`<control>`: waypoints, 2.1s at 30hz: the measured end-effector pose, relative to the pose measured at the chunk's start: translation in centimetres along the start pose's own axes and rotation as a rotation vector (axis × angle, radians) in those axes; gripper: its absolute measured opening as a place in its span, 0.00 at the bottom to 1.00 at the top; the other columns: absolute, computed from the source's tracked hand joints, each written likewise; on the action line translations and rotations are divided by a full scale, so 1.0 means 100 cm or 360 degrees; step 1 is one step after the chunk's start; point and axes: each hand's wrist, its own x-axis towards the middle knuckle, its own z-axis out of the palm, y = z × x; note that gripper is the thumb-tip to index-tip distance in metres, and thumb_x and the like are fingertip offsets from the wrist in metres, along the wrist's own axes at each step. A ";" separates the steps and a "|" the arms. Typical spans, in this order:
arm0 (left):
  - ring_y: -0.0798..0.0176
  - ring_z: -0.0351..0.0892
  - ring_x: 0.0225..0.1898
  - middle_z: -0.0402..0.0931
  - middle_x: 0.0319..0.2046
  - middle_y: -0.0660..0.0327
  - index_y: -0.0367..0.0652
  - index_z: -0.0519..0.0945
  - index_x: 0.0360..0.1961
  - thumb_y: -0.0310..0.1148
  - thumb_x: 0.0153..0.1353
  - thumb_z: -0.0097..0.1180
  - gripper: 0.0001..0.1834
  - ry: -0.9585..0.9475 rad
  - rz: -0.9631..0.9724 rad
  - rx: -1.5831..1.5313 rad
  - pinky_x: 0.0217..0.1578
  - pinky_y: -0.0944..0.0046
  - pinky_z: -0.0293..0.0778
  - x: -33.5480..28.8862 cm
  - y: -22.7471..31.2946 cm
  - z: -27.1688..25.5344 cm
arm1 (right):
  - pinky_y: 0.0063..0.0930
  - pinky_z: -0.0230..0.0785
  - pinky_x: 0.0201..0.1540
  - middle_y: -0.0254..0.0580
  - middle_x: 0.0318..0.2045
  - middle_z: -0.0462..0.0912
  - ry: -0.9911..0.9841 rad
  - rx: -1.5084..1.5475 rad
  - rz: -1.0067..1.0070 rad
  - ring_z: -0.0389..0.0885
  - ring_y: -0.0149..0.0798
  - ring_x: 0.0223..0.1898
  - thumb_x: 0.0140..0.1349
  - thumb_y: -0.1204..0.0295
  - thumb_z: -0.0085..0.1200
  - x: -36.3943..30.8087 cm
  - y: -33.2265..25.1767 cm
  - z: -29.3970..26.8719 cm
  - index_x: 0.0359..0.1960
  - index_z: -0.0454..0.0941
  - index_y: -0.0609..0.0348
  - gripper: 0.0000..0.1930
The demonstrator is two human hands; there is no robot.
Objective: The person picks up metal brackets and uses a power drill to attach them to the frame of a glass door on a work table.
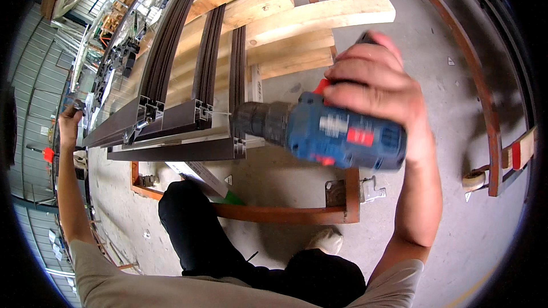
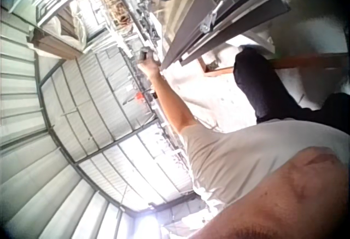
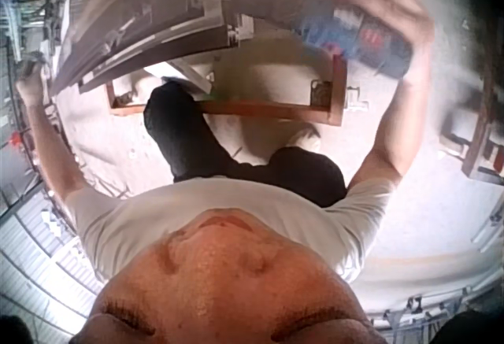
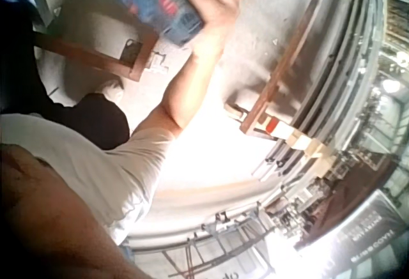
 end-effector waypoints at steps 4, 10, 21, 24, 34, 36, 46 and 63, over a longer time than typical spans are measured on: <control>0.62 0.80 0.56 0.82 0.52 0.56 0.33 0.82 0.53 0.26 0.68 0.56 0.14 0.0210 0.0070 -0.1111 0.63 0.62 0.71 -0.014 0.034 -0.002 | 0.45 0.79 0.51 0.50 0.38 0.89 0.0172 0.0993 0.1055 0.87 0.51 0.43 0.42 0.67 0.76 -0.026 -0.005 0.000 0.43 0.86 0.65 0.25; 0.46 0.67 0.70 0.67 0.69 0.46 0.29 0.65 0.69 0.29 0.64 0.65 0.35 0.0133 0.0189 -0.2225 0.77 0.43 0.52 -0.116 0.116 0.017 | 0.42 0.76 0.57 0.46 0.43 0.89 -0.0014 0.0049 0.0039 0.85 0.47 0.50 0.43 0.70 0.75 -0.002 -0.006 -0.003 0.44 0.86 0.60 0.23; 0.41 0.79 0.48 0.82 0.43 0.41 0.27 0.84 0.44 0.40 0.59 0.67 0.23 -0.1601 -0.0711 -0.3170 0.49 0.37 0.73 -0.256 0.221 0.215 | 0.47 0.78 0.54 0.50 0.41 0.88 0.0550 0.0267 0.0629 0.87 0.46 0.46 0.52 0.64 0.73 -0.074 -0.009 -0.019 0.48 0.83 0.68 0.25; 0.42 0.80 0.49 0.82 0.41 0.41 0.26 0.84 0.44 0.35 0.57 0.66 0.20 -0.1816 -0.1182 -0.2889 0.54 0.37 0.72 -0.261 0.234 0.238 | 0.31 0.77 0.52 0.41 0.45 0.88 0.0895 0.0838 0.1173 0.85 0.34 0.42 0.58 0.71 0.73 -0.102 -0.002 -0.034 0.49 0.84 0.66 0.19; 0.46 0.84 0.47 0.82 0.42 0.44 0.24 0.80 0.49 0.25 0.59 0.55 0.18 -0.2157 -0.1259 -0.2420 0.55 0.49 0.78 -0.275 0.266 0.328 | 0.46 0.72 0.57 0.49 0.50 0.84 -0.0277 -0.1392 0.1100 0.80 0.54 0.51 0.46 0.83 0.57 -0.290 0.042 0.018 0.51 0.80 0.64 0.25; 0.48 0.85 0.44 0.83 0.42 0.45 0.24 0.80 0.48 0.23 0.58 0.52 0.18 -0.2061 -0.1207 -0.2381 0.52 0.52 0.80 -0.265 0.278 0.338 | 0.47 0.72 0.57 0.52 0.52 0.83 -0.0340 -0.1446 0.1027 0.79 0.55 0.52 0.47 0.83 0.56 -0.321 0.033 0.027 0.52 0.79 0.63 0.25; 0.54 0.86 0.35 0.82 0.35 0.48 0.30 0.80 0.39 0.23 0.48 0.66 0.16 -0.1554 0.0342 -0.0848 0.36 0.59 0.81 -0.242 0.329 0.333 | 0.36 0.76 0.39 0.48 0.42 0.83 -0.0067 -0.0119 0.1817 0.84 0.43 0.39 0.59 0.74 0.67 -0.195 -0.024 0.033 0.57 0.76 0.62 0.24; 0.39 0.81 0.40 0.79 0.42 0.42 0.28 0.77 0.53 0.31 0.55 0.57 0.25 0.0248 0.1308 -0.0056 0.43 0.46 0.80 -0.212 0.295 0.285 | 0.19 0.60 0.19 0.38 0.20 0.79 0.0498 0.1942 0.1669 0.70 0.26 0.16 0.74 0.74 0.51 -0.058 -0.089 0.116 0.46 0.76 0.65 0.07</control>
